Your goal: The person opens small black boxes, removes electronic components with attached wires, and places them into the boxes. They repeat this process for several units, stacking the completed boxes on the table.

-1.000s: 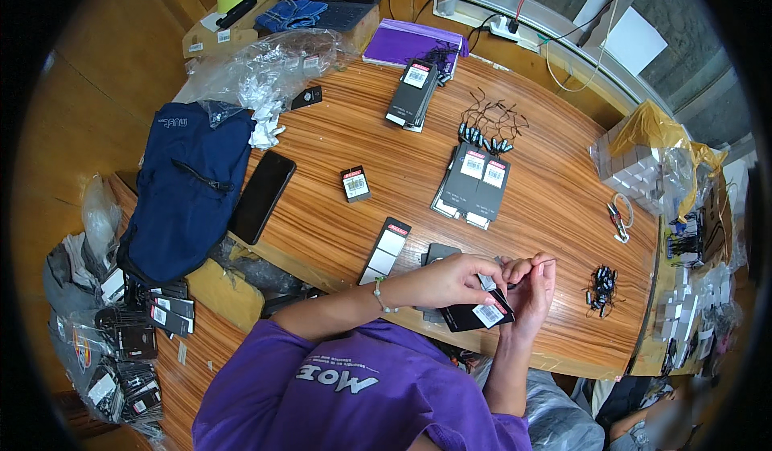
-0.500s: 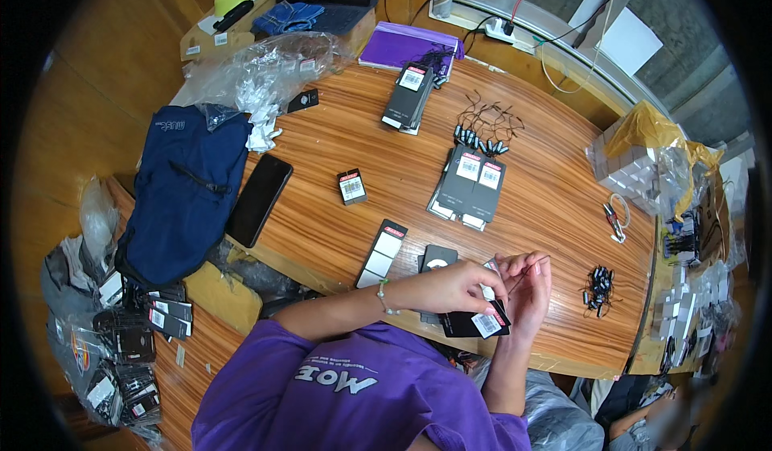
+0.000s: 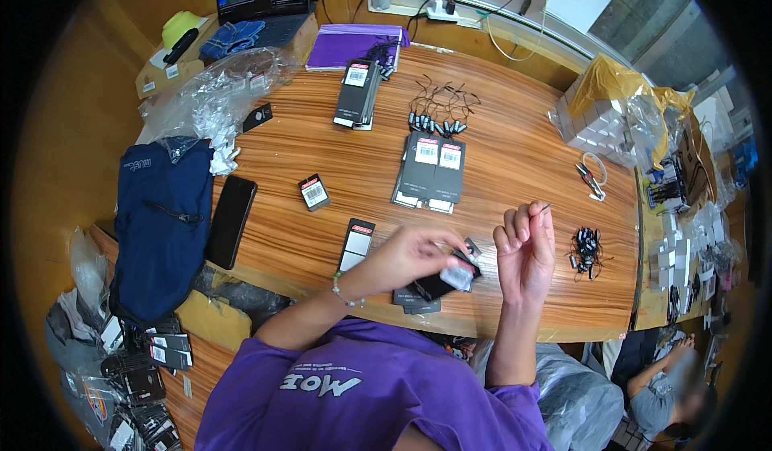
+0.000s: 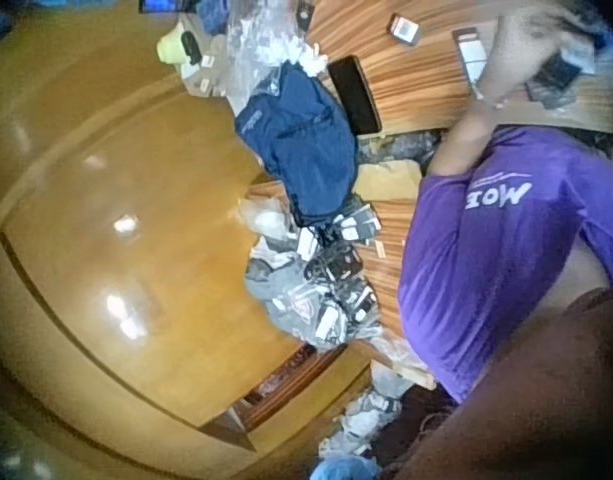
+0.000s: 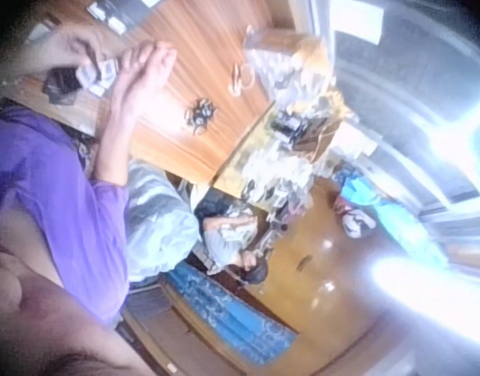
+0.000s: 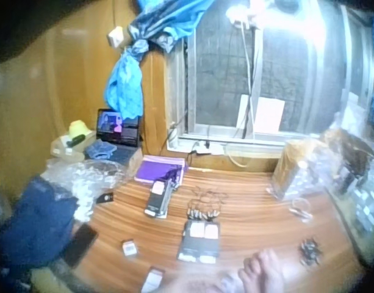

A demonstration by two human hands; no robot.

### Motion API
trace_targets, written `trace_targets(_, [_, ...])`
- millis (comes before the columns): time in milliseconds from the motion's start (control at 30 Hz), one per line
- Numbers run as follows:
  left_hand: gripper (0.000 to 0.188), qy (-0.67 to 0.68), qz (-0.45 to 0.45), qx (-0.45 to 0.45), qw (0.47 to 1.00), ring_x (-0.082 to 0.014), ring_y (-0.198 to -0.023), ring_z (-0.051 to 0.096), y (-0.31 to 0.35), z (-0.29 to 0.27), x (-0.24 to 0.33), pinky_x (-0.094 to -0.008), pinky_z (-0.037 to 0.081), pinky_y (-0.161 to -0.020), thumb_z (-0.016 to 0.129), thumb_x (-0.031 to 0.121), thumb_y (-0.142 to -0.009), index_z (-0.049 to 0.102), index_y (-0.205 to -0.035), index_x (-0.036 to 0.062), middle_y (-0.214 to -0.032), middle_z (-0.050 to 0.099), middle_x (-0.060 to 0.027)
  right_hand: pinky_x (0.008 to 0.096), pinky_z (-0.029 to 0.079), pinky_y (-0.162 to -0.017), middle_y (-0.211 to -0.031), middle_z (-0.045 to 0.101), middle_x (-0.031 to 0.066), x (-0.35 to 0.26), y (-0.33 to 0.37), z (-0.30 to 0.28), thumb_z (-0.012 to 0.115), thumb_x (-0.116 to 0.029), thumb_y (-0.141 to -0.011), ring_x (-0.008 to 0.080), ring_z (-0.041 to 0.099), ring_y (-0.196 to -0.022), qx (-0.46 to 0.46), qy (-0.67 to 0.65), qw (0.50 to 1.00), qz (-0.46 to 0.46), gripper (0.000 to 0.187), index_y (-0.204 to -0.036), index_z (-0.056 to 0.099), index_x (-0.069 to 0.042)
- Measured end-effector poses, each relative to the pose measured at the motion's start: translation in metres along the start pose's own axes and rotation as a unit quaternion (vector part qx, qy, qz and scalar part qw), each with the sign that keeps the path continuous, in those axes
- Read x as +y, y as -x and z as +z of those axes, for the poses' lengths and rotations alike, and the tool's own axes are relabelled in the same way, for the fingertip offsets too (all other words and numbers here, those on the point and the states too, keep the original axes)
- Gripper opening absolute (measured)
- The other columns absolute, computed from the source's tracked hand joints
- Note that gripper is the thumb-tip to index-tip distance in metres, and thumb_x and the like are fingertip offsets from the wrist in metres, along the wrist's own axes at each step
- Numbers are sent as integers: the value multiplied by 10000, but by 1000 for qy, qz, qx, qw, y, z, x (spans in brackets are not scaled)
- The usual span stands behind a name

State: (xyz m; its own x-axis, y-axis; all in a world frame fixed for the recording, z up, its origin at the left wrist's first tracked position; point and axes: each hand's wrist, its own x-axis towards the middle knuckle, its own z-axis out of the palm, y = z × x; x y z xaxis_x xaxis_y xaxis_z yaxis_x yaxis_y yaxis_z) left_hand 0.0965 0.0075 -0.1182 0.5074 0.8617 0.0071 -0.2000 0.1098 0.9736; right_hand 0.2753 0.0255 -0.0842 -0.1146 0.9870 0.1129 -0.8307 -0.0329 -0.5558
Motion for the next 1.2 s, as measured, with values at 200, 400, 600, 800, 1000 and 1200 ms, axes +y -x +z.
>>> trace_targets(200, [204, -104, 88, 190, 972, -125, -899, 586, 0, -18, 28, -213, 496, -753, 605, -48, -768, 597, -970, -23, -1034, 563, -82, 183, 300, -509, -745, 501, 39, -6, 10, 6, 517, -94, -875, 55, 368, -583, 6, 221, 973, -69, 86, -869, 510, -8])
trace_targets(400, [202, -145, 113, 227, 956, -113, -832, 609, 0, -14, 30, -208, 500, -715, 621, -43, -761, 607, -959, -7, -934, 619, -61, 228, 346, -483, -662, 539, 48, 3, 14, 24, 587, -8, -759, 79, 450, -548, -20, 529, 844, -86, 88, -679, 557, 12])
trace_targets(600, [170, -114, 95, 241, 959, -102, -801, 611, 0, -9, 28, -205, 500, -703, 620, -34, -770, 587, -935, -6, -880, 623, -52, 319, 374, -500, -600, 485, 98, 20, 7, 25, 601, -11, -682, 218, 472, -541, -92, 693, 700, -145, 50, -676, 554, 5])
trace_targets(800, [169, -127, 99, 233, 959, -101, -796, 610, 3, -6, 32, -199, 511, -672, 607, -49, -774, 569, -935, -14, -873, 619, -59, 348, 397, -523, -638, 513, 112, 28, 3, 27, 600, -8, -677, 253, 494, -583, -92, 715, 670, -177, 51, -666, 551, 0])
trace_targets(1000, [166, -99, 89, 221, 966, -107, -792, 611, 4, -3, 33, -200, 517, -666, 603, -48, -778, 560, -937, -24, -885, 620, -74, 352, 407, -534, -659, 527, 119, 29, 4, 28, 600, -8, -677, 263, 504, -603, -90, 716, 669, -180, 42, -676, 559, 3])
trace_targets(1200, [152, -95, 86, 213, 969, -106, -796, 608, 4, -2, 31, -204, 520, -670, 598, -45, -785, 564, -932, -31, -891, 620, -80, 354, 407, -536, -654, 524, 121, 28, 4, 28, 594, -8, -680, 265, 502, -602, -93, 715, 671, -172, 39, -679, 558, 5])
